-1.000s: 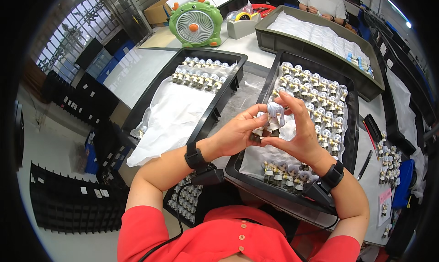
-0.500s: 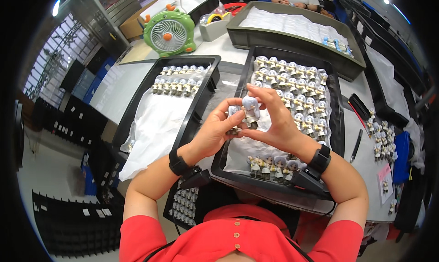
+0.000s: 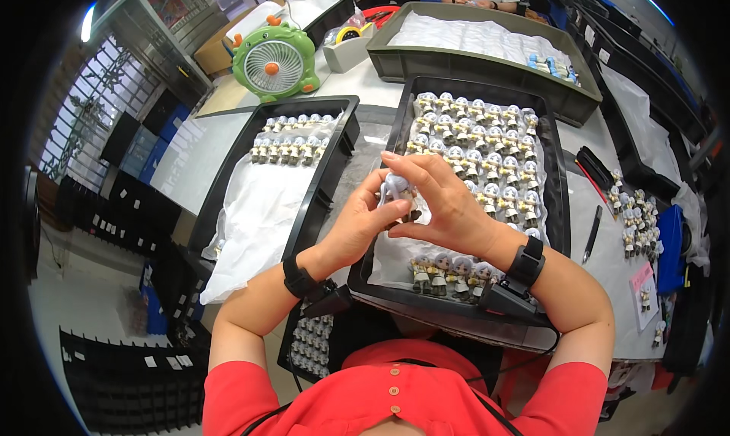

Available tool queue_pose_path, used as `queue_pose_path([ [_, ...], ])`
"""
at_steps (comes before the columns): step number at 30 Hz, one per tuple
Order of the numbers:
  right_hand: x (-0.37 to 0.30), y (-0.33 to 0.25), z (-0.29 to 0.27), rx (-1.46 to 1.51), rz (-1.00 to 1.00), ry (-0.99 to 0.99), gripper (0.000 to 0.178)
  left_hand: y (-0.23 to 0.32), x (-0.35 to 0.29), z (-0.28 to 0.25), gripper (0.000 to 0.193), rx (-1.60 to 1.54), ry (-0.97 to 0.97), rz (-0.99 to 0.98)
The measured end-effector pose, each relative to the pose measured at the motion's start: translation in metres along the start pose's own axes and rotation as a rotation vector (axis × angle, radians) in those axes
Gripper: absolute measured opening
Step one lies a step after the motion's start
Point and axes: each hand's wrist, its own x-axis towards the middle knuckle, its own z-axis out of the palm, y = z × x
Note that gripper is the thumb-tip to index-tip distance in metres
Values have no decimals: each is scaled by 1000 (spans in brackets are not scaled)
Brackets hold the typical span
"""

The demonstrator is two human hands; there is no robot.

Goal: The person assembles small cylindrical components by hand, picking them from a tray and placing them into a black bin lined with white tissue paper. They repeatedly pick up a component, manipulate it briefly, and place it into the bin, occasionally adjusting the tissue paper to organize the items.

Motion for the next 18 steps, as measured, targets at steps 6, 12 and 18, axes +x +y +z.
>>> queue_pose_path([
  [6, 2, -3, -3, 100, 75, 8, 98, 8, -3, 0, 46, -258, -40, -134],
  [12, -1, -1, -3, 175, 226, 31, 103, 12, 0, -3, 44, -265, -51, -113],
  [18, -2, 2, -3, 192, 258, 34, 101, 9, 1, -8, 47, -273, -99, -112],
])
